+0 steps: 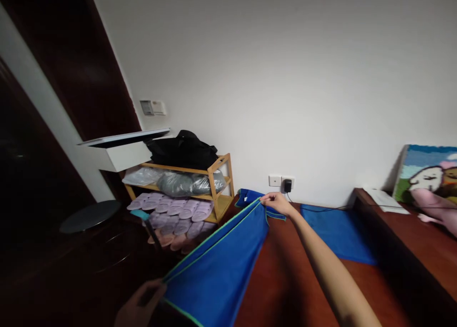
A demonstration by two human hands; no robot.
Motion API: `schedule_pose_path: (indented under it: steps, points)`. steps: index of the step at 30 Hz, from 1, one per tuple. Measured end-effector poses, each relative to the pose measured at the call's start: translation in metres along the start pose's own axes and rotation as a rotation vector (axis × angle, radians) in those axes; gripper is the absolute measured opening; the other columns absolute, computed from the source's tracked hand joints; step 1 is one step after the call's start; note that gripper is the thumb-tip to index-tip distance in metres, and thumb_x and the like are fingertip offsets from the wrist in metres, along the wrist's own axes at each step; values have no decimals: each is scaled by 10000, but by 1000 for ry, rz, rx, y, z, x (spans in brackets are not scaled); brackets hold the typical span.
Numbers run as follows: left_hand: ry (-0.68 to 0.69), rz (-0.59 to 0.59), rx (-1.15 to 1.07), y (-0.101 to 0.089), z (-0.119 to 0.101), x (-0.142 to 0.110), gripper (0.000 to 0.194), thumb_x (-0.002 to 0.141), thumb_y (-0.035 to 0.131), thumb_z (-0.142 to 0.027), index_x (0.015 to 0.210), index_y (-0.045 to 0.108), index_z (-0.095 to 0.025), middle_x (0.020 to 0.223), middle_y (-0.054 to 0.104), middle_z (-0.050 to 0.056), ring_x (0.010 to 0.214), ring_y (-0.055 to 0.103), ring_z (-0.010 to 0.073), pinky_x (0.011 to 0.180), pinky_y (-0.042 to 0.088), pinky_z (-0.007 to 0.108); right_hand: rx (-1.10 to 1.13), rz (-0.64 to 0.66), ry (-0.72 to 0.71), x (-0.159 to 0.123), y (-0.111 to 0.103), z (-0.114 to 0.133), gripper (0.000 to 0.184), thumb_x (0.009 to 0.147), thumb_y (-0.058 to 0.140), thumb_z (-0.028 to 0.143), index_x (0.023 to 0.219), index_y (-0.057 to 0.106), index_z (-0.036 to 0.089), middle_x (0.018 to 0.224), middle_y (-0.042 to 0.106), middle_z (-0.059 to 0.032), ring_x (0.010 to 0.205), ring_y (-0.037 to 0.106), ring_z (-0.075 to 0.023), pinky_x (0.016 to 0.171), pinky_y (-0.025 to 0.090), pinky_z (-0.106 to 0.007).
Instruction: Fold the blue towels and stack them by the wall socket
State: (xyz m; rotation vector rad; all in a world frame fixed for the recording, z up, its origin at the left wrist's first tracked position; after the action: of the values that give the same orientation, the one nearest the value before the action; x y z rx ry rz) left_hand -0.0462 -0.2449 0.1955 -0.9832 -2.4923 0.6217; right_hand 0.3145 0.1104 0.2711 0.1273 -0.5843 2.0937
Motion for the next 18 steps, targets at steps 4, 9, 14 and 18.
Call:
schedule_pose_path:
  steps: [4, 9, 14, 18]
  points:
    - [278, -149, 1, -36, -68, 16, 261, 647, 674, -554, 685, 703, -297, 810, 808, -17, 759, 745, 239, 690, 573, 285, 56, -101, -64, -66, -53, 63, 442, 764, 798, 580, 982, 799, 195, 993, 803, -77, 918, 720, -227, 890, 567, -384]
    - [441, -238, -220, -60, -146, 27, 243, 699, 665, -509, 701, 638, -268, 811, 765, 5, 744, 706, 222, 653, 553, 288, 62, -305, -144, -135, -79, 120, 460, 788, 790, 631, 978, 782, 213, 983, 792, -70, 911, 702, -223, 854, 562, -367]
    - [545, -225, -377, -60, -202, 27, 179, 721, 655, -437, 717, 611, -264, 758, 695, -13, 740, 647, 204, 652, 515, 285, -44, -486, -213, -184, -81, 152, 537, 801, 728, 728, 951, 760, 213, 940, 779, -72, 864, 698, -222, 816, 571, -367]
    - [570, -177, -368, -52, -227, 22, 149, 713, 643, -403, 697, 609, -259, 718, 663, -30, 738, 625, 193, 691, 493, 278, -138, -598, -237, -218, -81, 167, 504, 845, 695, 710, 944, 756, 220, 954, 792, -89, 891, 719, -234, 837, 584, -369]
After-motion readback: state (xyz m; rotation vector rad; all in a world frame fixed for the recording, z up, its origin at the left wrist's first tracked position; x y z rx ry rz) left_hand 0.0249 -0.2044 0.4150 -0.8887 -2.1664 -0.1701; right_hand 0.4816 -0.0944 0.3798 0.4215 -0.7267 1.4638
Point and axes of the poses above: each hand's wrist, its own x-axis towards the middle knuckle, its own y-axis out of the palm, z = x × y, the point moved 2 cm from there along x, towards the middle knuckle
